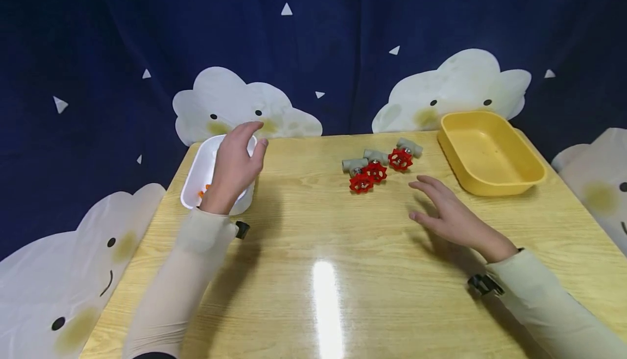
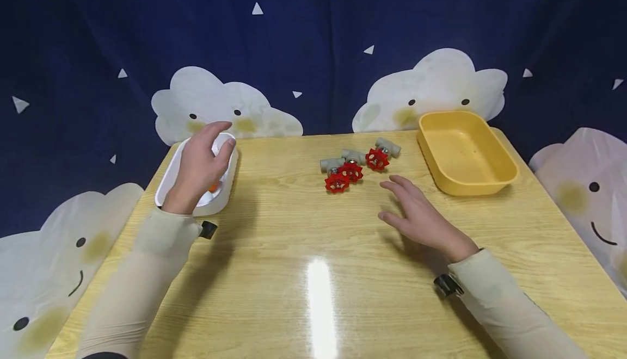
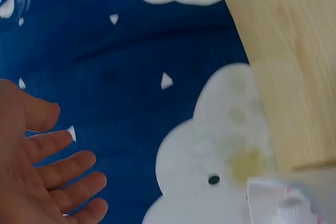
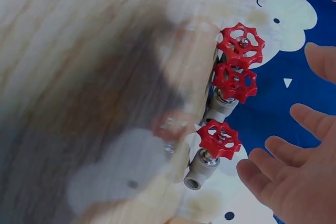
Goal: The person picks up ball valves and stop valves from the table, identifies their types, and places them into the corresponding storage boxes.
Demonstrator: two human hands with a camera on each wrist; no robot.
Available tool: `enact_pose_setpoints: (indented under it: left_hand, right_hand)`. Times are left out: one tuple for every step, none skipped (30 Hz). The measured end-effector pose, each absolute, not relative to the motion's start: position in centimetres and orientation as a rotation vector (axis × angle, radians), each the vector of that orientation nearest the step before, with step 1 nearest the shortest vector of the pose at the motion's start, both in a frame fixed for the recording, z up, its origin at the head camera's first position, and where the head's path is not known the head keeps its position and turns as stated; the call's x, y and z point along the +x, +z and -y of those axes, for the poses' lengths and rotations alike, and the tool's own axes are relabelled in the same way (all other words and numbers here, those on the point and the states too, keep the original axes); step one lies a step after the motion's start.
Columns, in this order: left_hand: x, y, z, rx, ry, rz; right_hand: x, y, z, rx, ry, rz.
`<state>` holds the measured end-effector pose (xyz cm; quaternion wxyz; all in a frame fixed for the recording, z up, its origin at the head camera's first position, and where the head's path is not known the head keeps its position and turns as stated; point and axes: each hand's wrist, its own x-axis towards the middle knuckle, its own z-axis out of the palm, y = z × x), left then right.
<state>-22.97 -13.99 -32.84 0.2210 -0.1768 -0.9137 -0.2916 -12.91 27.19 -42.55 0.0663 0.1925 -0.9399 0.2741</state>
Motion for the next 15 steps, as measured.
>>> enact_pose_setpoints:
  left_hand:
    - [-22.7,-33.1,13.6,-0.512,-0.813,2.519]
    - [-22.3,-33.3,13.3,-0.531,-0.825,2.517]
    - [-22.0,-33.5,13.0,-0.550,-0.837,2.518]
    - [-21.6,-33.8,12.7,-0.568,-0.850,2.520]
    - [-21.3,-34.1,12.4,-0.589,-0.859,2.523]
    - [-20.9,-34.4,12.2,-0.613,-0.870,2.527]
    - [-20.6,-34.7,11.9,-0.638,-0.878,2.530]
    - [-20.3,-35.0,11.6,-0.665,-0.889,2.535]
    - [-20.1,-35.4,11.4,-0.696,-0.893,2.541]
    - [-19.8,-35.7,11.2,-0.724,-0.893,2.553]
    - [-19.6,-36.1,11.0,-0.755,-0.887,2.560]
    - [-19.5,-36.4,10.8,-0.785,-0.879,2.565]
    - [-19.4,-36.7,10.6,-0.812,-0.860,2.571]
    - [-19.3,-36.9,10.4,-0.836,-0.844,2.577]
    - [-19.2,-37.2,10.3,-0.855,-0.825,2.581]
  right_hand:
    - [-12.9,-42.5,-27.2,0.579,0.832,2.834]
    - [-12.9,-42.4,-27.2,0.577,0.836,2.835]
    - [-12.9,-42.4,-27.2,0.578,0.839,2.833]
    - [-12.9,-42.4,-27.2,0.577,0.842,2.832]
    - [-12.9,-42.4,-27.2,0.577,0.843,2.830]
    - [-13.0,-42.3,-27.2,0.575,0.844,2.828]
    - [-13.0,-42.2,-27.3,0.571,0.844,2.827]
    - [-13.1,-42.2,-27.3,0.567,0.844,2.822]
    - [-13.1,-42.0,-27.4,0.564,0.845,2.814]
    - [-13.1,-42.0,-27.4,0.563,0.845,2.810]
    - [-13.1,-42.0,-27.4,0.562,0.846,2.804]
    - [-13.2,-41.9,-27.4,0.561,0.847,2.800]
    - [-13.2,-41.9,-27.4,0.562,0.848,2.795]
    - [-13.2,-41.9,-27.4,0.564,0.849,2.790]
    - [-13.2,-41.8,-27.4,0.566,0.849,2.787]
